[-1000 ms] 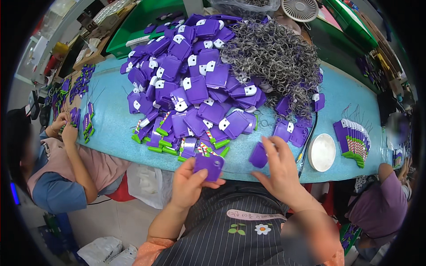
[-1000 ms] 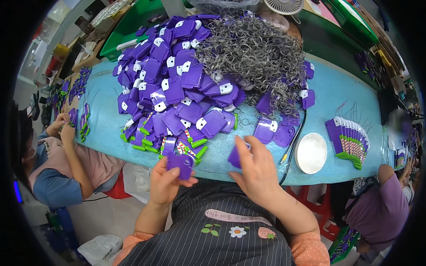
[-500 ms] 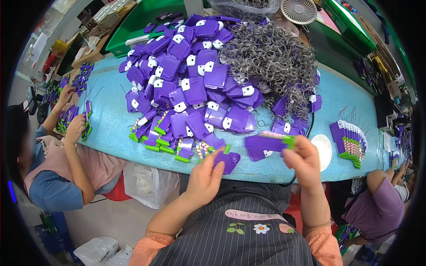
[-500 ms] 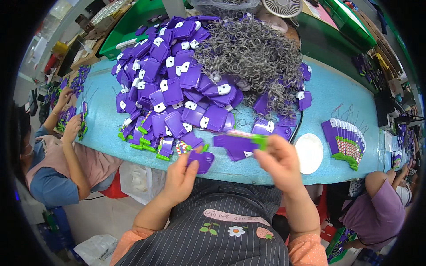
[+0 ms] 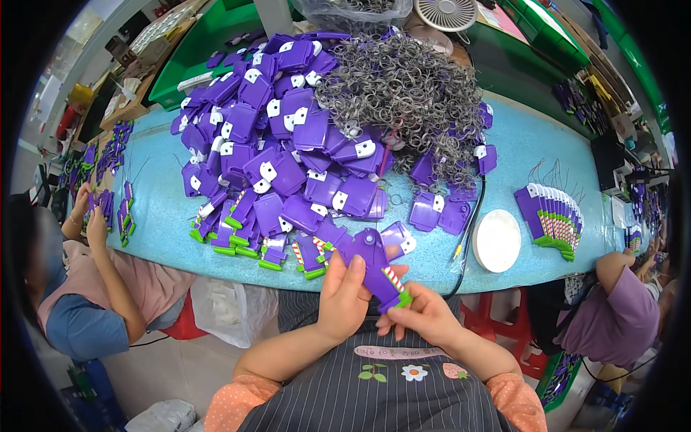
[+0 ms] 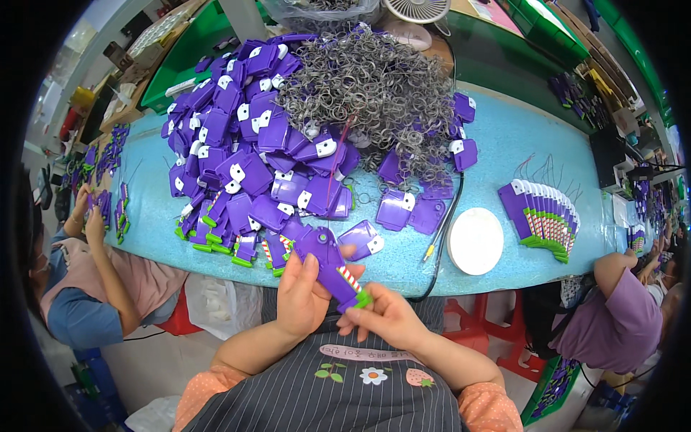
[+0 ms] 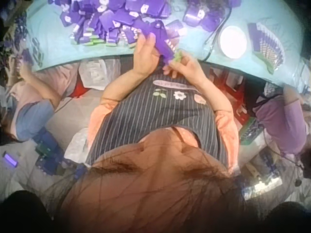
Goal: The person assembles small purple plastic components by inserting a thin wire into each unit and snapping a cover piece into place. They handle the parts one at a time, placing completed units on the table. The workspace contains large piles of purple parts and a bundle of wires.
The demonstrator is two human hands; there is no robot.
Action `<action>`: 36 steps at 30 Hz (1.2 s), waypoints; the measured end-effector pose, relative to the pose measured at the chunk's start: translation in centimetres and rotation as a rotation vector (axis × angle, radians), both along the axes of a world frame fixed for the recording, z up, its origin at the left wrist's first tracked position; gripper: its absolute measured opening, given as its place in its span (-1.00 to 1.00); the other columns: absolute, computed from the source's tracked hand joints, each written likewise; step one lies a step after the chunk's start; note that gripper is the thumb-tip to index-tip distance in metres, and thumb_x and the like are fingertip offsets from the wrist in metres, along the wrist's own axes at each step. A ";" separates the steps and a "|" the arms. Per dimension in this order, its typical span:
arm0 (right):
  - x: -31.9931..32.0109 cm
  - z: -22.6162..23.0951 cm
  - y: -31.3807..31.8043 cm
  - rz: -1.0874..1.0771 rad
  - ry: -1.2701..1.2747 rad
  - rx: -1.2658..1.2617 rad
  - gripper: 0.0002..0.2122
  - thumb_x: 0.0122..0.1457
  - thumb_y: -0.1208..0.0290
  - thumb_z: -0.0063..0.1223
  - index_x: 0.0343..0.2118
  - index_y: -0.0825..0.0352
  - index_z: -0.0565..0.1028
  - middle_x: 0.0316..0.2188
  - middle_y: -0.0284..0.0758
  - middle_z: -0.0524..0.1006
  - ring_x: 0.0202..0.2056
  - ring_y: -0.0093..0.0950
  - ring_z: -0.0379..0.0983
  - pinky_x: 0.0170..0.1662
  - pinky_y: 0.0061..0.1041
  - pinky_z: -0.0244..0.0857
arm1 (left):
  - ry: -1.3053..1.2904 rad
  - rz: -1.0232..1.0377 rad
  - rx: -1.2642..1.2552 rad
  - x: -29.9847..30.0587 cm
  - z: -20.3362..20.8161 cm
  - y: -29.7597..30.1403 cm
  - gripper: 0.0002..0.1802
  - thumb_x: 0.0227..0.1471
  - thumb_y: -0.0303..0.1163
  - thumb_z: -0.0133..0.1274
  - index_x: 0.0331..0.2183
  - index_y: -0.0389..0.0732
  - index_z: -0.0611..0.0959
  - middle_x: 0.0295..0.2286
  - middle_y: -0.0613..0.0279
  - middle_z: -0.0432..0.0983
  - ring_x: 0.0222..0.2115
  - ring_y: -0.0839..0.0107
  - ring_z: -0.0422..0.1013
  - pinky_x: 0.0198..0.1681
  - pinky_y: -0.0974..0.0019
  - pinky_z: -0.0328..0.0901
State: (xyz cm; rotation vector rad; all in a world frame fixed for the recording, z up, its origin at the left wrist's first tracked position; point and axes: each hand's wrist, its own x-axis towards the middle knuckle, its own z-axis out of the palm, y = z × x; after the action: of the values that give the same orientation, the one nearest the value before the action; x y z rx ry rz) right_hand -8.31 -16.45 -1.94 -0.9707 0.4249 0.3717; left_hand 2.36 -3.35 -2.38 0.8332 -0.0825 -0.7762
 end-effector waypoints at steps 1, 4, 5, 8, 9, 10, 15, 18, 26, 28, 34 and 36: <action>-0.2 -0.2 -0.4 0.034 -0.097 -0.062 -0.84 0.16 0.49 -0.01 -0.22 0.39 0.35 -0.33 -0.23 0.53 -0.32 -0.47 0.50 -0.34 -0.60 0.35 | -0.008 -0.048 0.033 0.2 0.0 0.3 -0.60 0.25 -0.21 -0.37 0.00 -0.27 0.16 -0.12 -0.09 0.37 -0.22 0.23 0.46 -0.19 0.24 0.39; -0.2 0.4 -3.1 0.020 -0.301 -0.278 -0.77 0.17 0.47 -0.03 -0.14 0.42 0.40 -0.21 -0.26 0.48 -0.15 -0.52 0.40 -0.10 -0.49 0.28 | -0.004 -0.164 0.092 1.0 0.3 1.9 -0.66 0.23 -0.26 -0.30 -0.05 -0.25 0.20 -0.19 -0.03 0.42 -0.35 0.32 0.49 -0.27 0.32 0.40; 0.4 0.0 -4.4 -0.079 -0.288 -0.360 -0.71 0.22 0.39 -0.12 -0.06 0.44 0.37 -0.17 -0.23 0.47 -0.13 -0.47 0.40 -0.11 -0.46 0.29 | -0.011 -0.233 0.128 1.2 0.5 2.5 -0.67 0.23 -0.27 -0.28 -0.05 -0.25 0.20 -0.20 -0.01 0.43 -0.37 0.34 0.49 -0.28 0.34 0.40; 3.4 1.4 -5.4 -0.386 -0.221 -0.406 -0.61 0.28 0.29 -0.26 0.02 0.52 0.30 -0.04 -0.14 0.41 -0.12 -0.39 0.43 -0.09 -0.47 0.31 | 0.025 -0.506 0.256 0.3 -0.3 3.1 -0.66 0.19 -0.33 -0.17 -0.05 -0.27 0.28 -0.24 0.03 0.47 -0.40 0.35 0.51 -0.30 0.37 0.41; 4.5 1.8 -5.1 -0.426 -0.211 -0.406 -0.62 0.27 0.32 -0.22 0.01 0.53 0.31 -0.05 -0.13 0.42 -0.15 -0.38 0.45 -0.11 -0.49 0.33 | 0.023 -0.604 0.294 0.1 -0.6 3.1 -0.65 0.18 -0.34 -0.15 -0.03 -0.27 0.29 -0.23 0.02 0.47 -0.39 0.33 0.51 -0.29 0.36 0.41; 5.4 1.9 -4.4 -0.434 -0.242 -0.423 -0.65 0.24 0.36 -0.17 -0.02 0.52 0.34 -0.12 -0.14 0.46 -0.22 -0.41 0.47 -0.17 -0.51 0.34 | 0.051 -0.652 0.322 0.0 -0.6 2.7 -0.65 0.18 -0.34 -0.15 -0.03 -0.28 0.31 -0.23 0.03 0.48 -0.35 0.33 0.51 -0.26 0.37 0.39; 6.0 3.5 -2.6 -0.248 -0.478 -1.126 -0.78 0.09 0.54 0.05 -0.19 0.47 0.50 -0.49 -0.21 0.54 -0.53 -0.54 0.44 -0.48 -0.54 0.27 | 0.056 -0.451 0.175 0.1 -1.0 2.7 -0.67 0.19 -0.36 -0.20 -0.04 -0.28 0.29 -0.18 0.03 0.44 -0.25 0.30 0.47 -0.16 0.32 0.37; 4.6 3.8 -1.4 -0.223 -0.614 -1.291 -0.84 0.00 0.58 0.11 -0.30 0.42 0.53 -0.67 -0.29 0.41 -0.66 -0.51 0.34 -0.62 -0.55 0.14 | -0.052 -0.217 0.106 0.3 0.1 2.7 -0.66 0.20 -0.41 -0.24 -0.01 -0.31 0.22 -0.11 -0.01 0.39 -0.17 0.29 0.43 -0.09 0.32 0.34; 3.2 3.8 -0.5 -0.205 -0.764 -1.665 -0.83 -0.12 0.53 0.17 -0.40 0.36 0.51 -0.74 -0.40 0.26 -0.74 -0.48 0.25 -0.68 -0.49 0.10 | -0.281 -0.209 0.094 -1.4 0.4 2.6 -0.67 0.18 -0.52 -0.21 -0.02 -0.42 0.31 -0.12 0.02 0.40 -0.14 0.36 0.41 -0.07 0.36 0.31; 3.1 3.8 -0.6 -0.190 -0.744 -1.653 -0.86 -0.11 0.53 0.16 -0.42 0.36 0.51 -0.73 -0.39 0.26 -0.73 -0.47 0.27 -0.68 -0.49 0.12 | -0.263 -0.212 0.111 -1.7 0.7 2.6 -0.67 0.17 -0.52 -0.20 -0.03 -0.43 0.33 -0.13 0.03 0.41 -0.16 0.40 0.41 -0.08 0.39 0.31; 2.7 3.9 -0.4 -0.204 -0.669 -1.571 -0.91 -0.08 0.53 0.14 -0.48 0.35 0.48 -0.72 -0.37 0.29 -0.71 -0.45 0.30 -0.67 -0.47 0.15 | -0.475 -0.212 0.318 -2.1 0.4 3.0 -0.70 0.14 -0.52 -0.14 -0.07 -0.39 0.42 -0.29 0.14 0.54 -0.36 0.53 0.46 -0.30 0.48 0.34; 2.8 3.8 -0.3 -0.202 -0.673 -1.569 -0.92 -0.08 0.53 0.14 -0.49 0.35 0.48 -0.72 -0.37 0.29 -0.71 -0.45 0.30 -0.67 -0.47 0.14 | -0.605 -0.183 0.360 -2.0 0.2 2.8 -0.69 0.12 -0.52 -0.11 -0.08 -0.38 0.43 -0.34 0.15 0.56 -0.43 0.57 0.45 -0.37 0.49 0.33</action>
State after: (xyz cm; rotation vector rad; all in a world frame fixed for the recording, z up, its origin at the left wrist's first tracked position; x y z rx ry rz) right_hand -5.51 -16.80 1.90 -2.4299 0.1143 -0.6237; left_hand 0.38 -0.55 -2.19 1.4000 -0.5769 -0.6953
